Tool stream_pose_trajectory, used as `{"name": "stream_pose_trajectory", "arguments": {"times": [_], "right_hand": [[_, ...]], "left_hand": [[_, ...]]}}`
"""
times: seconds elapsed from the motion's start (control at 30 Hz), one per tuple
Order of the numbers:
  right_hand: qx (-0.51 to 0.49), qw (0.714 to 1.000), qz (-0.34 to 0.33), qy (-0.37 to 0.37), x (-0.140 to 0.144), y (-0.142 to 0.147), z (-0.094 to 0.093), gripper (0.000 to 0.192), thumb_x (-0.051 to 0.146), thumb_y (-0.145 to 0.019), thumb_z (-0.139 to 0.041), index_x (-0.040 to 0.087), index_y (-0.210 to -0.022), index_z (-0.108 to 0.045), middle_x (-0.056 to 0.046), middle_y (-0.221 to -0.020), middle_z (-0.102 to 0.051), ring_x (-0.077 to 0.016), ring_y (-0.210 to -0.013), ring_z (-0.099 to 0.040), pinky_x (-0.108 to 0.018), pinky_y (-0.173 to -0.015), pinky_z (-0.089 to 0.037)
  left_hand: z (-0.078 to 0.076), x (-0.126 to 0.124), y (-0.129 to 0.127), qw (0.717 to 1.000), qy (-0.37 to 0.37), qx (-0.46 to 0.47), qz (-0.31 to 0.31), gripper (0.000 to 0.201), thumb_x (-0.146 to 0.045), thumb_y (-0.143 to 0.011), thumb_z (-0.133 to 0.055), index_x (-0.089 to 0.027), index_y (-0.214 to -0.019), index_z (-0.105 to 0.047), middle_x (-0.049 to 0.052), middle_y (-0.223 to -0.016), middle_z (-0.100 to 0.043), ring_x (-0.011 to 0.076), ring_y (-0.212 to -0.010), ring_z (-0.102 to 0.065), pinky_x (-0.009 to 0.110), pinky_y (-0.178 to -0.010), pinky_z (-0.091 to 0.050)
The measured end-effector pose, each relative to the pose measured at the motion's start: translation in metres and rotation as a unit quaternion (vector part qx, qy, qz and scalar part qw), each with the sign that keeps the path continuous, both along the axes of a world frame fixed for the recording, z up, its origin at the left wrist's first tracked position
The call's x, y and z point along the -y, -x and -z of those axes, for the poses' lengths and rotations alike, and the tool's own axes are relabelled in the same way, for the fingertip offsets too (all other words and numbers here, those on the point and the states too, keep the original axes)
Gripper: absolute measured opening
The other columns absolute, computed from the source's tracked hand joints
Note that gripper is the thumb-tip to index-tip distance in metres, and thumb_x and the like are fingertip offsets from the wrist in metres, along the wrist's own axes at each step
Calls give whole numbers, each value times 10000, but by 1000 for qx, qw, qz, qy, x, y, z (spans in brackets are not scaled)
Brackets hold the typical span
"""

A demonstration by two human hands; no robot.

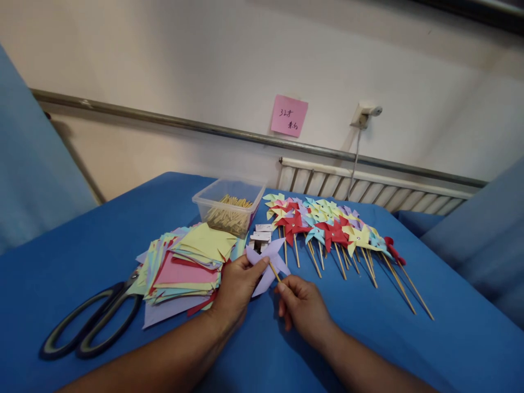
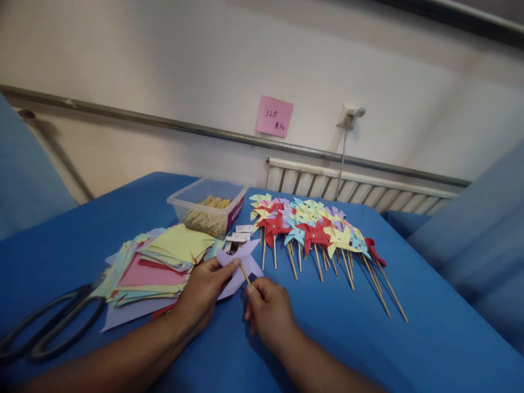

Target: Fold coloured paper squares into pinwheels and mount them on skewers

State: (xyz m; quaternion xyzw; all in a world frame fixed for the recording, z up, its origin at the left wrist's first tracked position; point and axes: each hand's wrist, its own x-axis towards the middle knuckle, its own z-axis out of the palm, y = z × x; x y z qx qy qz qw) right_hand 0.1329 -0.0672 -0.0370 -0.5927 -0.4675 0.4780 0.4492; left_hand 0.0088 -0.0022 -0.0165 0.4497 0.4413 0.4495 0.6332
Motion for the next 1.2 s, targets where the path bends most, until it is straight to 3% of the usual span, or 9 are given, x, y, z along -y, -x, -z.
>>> {"name": "stream_pose_trajectory", "arguments": {"times": [0.23,0.47,0.67,0.83,1.0,1.2], "right_hand": [[-47,999,-16,-12,-1,-1,-1,414,562,-808,-461,156,-776,-537,60,-443,-523,-48,-253,-376,-158,-283,-232],[-111,994,-21,10,-4,-2,-5,492,658,-746,-478,168,-783,-505,71,-410,-518,-45,-228,-341,-155,-257,-186],[-162,986,-19,19,-3,-2,-12,466,637,-744,-509,172,-720,-495,89,-370,-462,-40,-223,-301,-151,-249,-165],[-192,981,-35,11,0,0,-13,444,608,-763,-524,165,-776,-516,95,-369,-460,-38,-214,-287,-150,-249,-143],[-242,969,-51,25,2,4,-10,440,593,-745,-566,156,-754,-522,54,-460,-540,-40,-262,-376,-145,-271,-193],[-271,961,-29,37,1,3,-15,383,533,-758,-589,155,-771,-530,72,-468,-502,-12,-266,-258,-143,-275,-180]], "left_hand": [[1,0,-1,1000,4,17,13,327,-416,-663,-700,-126,-813,-675,50,-702,-697,149,-587,-596,232,-536,-427],[-8,2,-3,997,20,63,31,347,-308,-622,-756,-130,-903,-660,37,-734,-702,128,-600,-597,215,-553,-437],[-8,1,-2,999,20,47,18,341,-288,-592,-773,-119,-865,-661,37,-724,-704,121,-596,-595,209,-559,-441],[-10,2,-2,999,20,39,5,372,-284,-572,-773,-116,-885,-666,43,-735,-709,132,-602,-603,218,-560,-447],[-14,4,-4,999,28,30,-9,385,-253,-528,-778,-123,-874,-669,38,-738,-718,149,-613,-625,237,-587,-467],[-15,4,-4,1000,22,21,2,365,-261,-543,-766,-123,-863,-658,39,-728,-717,152,-613,-628,237,-582,-471]]}}
